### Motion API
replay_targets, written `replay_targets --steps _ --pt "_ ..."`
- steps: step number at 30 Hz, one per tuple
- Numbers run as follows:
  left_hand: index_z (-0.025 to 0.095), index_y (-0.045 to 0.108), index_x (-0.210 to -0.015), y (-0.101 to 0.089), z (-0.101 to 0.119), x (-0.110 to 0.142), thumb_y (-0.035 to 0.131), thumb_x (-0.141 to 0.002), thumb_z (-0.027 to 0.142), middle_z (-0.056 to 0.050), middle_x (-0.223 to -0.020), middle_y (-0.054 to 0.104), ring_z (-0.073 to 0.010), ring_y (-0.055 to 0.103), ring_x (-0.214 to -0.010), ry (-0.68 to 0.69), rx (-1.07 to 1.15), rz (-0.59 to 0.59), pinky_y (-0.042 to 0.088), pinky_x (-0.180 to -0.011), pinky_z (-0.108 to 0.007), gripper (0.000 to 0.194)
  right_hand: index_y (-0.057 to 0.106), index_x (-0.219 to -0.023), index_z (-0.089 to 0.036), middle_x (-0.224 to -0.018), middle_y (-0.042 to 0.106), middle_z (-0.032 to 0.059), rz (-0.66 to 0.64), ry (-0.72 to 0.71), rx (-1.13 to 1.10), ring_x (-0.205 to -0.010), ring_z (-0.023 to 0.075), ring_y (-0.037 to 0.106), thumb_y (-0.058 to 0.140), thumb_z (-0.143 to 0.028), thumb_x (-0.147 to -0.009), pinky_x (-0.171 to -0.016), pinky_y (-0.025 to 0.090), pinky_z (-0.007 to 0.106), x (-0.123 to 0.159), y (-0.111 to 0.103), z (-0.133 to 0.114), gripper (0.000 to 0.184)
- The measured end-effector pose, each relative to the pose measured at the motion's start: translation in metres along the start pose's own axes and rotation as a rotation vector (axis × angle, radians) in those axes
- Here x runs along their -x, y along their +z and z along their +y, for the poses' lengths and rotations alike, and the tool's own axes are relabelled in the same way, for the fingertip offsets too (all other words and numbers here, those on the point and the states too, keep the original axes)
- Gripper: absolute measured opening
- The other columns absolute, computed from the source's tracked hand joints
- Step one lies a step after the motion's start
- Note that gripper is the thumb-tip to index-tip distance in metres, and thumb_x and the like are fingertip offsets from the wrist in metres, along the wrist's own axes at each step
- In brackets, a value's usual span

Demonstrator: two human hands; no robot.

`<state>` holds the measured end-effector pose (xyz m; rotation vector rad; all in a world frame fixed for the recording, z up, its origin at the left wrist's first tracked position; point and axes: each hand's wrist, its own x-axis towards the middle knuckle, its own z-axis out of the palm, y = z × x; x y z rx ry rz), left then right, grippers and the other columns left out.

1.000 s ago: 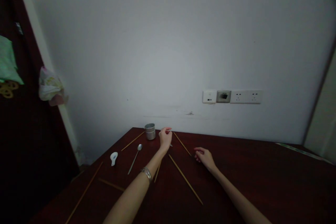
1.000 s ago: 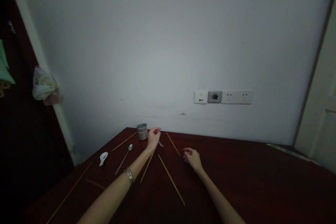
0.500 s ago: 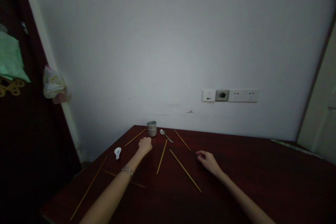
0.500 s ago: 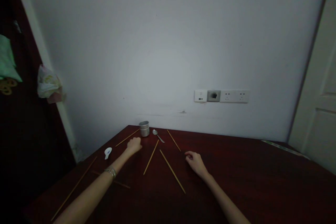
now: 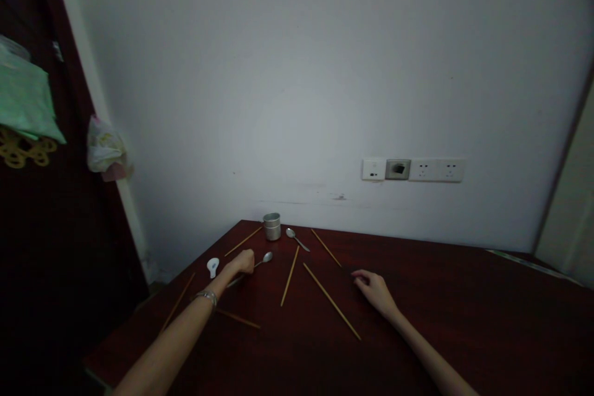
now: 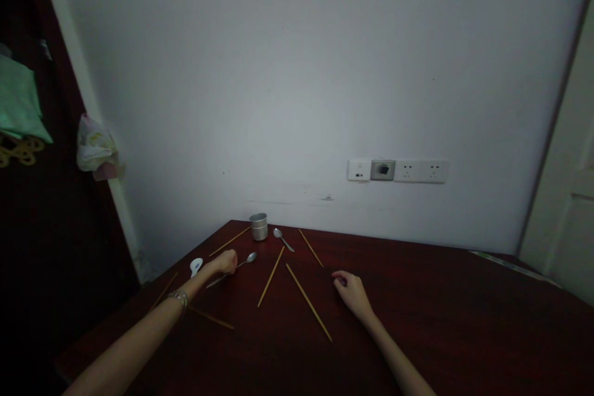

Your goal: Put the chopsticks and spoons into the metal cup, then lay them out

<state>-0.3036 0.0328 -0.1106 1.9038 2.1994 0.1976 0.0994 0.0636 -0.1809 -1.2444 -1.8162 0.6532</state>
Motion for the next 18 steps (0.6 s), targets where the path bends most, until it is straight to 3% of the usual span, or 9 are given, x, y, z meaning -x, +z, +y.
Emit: replay_targets --steps 8,18 --pt "0.017 0.066 -0.068 0.0055 -0.0011 -0.0006 0.047 -0.052 0.002 -0.001 -0.067 0.065 -0.0122 0.057 -0.063 0.138 -0.044 -0.039 0.039 -0.053 -0.016 0.028 0.067 -0.082 -0.014 -0.073 0.066 0.0046 -0.004 -0.016 0.013 -0.069 0.019 0.06 0.044 -0.024 -0.066 -0.066 0.043 0.027 -0.0001 -0.0003 0.0009 0.03" --pt "0.018 0.066 -0.067 0.0012 0.0045 0.0067 0.047 -0.053 0.003 0.0 -0.067 0.064 -0.0117 0.056 -0.063 0.209 -0.034 -0.077 0.039 -0.053 -0.016 0.028 0.067 -0.078 -0.015 -0.069 0.066 0.0034 0.012 0.006 -0.012 -0.065 0.0186 0.06 0.045 -0.025 -0.065 -0.063 0.044 0.026 -0.0008 -0.0005 -0.0012 0.027"
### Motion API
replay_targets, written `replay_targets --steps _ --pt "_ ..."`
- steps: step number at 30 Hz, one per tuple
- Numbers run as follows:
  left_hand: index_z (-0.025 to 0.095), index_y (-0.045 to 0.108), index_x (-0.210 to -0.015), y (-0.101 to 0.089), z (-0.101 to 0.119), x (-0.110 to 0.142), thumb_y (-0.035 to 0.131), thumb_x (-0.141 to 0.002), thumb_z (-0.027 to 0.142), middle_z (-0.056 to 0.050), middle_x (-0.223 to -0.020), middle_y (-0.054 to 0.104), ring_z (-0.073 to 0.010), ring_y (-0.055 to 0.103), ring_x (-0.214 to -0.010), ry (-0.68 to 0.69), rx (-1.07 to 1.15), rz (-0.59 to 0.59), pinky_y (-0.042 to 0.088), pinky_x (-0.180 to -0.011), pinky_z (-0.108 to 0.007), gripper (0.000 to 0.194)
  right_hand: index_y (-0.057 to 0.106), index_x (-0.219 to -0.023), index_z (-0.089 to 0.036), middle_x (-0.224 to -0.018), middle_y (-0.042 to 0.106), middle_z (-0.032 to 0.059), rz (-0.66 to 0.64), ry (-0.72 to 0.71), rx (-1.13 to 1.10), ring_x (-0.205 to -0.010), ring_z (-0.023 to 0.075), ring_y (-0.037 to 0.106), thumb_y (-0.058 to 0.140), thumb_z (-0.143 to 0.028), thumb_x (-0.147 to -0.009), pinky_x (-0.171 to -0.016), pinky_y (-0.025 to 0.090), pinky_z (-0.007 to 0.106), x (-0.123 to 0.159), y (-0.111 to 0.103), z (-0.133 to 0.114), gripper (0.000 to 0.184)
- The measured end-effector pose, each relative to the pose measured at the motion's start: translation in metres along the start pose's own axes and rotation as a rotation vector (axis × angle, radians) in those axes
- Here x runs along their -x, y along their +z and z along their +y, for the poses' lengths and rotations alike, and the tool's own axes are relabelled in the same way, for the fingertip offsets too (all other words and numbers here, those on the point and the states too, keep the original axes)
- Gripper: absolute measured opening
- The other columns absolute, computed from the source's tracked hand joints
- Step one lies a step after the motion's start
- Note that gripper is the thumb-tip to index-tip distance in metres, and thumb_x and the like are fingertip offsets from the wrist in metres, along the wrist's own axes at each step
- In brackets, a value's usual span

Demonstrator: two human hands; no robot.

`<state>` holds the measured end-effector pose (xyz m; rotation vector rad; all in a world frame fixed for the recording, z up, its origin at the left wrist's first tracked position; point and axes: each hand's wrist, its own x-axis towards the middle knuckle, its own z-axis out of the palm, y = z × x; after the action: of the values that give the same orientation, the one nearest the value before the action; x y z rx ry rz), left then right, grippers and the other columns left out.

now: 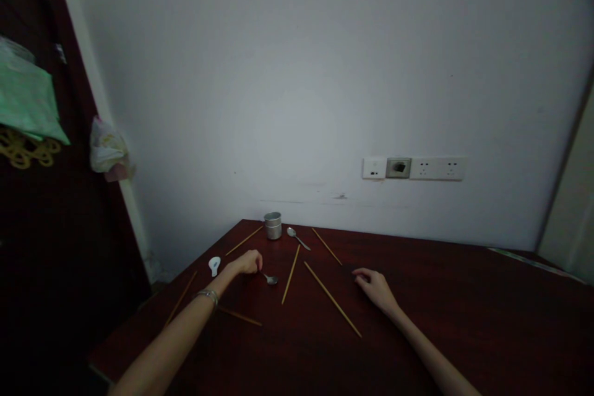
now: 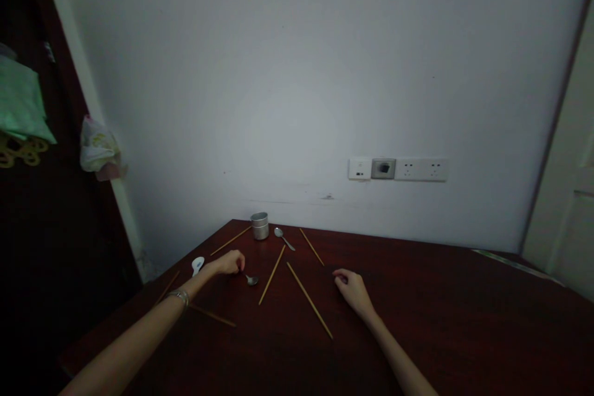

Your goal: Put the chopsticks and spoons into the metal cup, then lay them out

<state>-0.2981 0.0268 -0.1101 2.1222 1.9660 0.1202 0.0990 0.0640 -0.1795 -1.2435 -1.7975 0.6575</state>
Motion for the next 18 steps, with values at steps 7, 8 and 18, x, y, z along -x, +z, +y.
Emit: replay_targets --steps 7,8,18 --pt "0.017 0.066 -0.068 -0.01 0.005 -0.003 0.051 -0.051 0.004 -0.001 -0.067 0.064 -0.0136 0.056 -0.06 -0.005 0.03 -0.013 0.039 -0.052 -0.018 0.027 0.067 -0.078 -0.016 -0.07 0.067 0.0032 -0.012 0.024 -0.018 -0.067 0.019 0.06 0.047 -0.025 -0.064 -0.063 0.044 0.026 0.0 -0.001 -0.001 0.027" --pt "0.018 0.066 -0.071 -0.012 0.008 -0.004 0.048 -0.053 0.003 -0.001 -0.071 0.065 -0.0136 0.057 -0.064 0.007 0.036 0.01 0.04 -0.055 -0.018 0.03 0.067 -0.078 -0.016 -0.069 0.067 0.003 -0.01 0.024 -0.019 -0.067 0.019 0.06 0.047 -0.025 -0.064 -0.063 0.044 0.026 0.0 -0.001 -0.001 0.026" --pt "0.014 0.066 -0.076 0.001 0.125 -0.05 0.041 -0.063 0.003 -0.004 -0.075 0.064 -0.0144 0.057 -0.073 0.241 0.322 0.461 0.043 -0.069 -0.024 0.031 0.065 -0.081 -0.015 -0.066 0.064 0.0026 -0.004 0.082 -0.157 -0.059 0.0154 0.059 0.046 -0.023 -0.064 -0.053 0.046 0.024 -0.005 0.003 0.01 0.026"
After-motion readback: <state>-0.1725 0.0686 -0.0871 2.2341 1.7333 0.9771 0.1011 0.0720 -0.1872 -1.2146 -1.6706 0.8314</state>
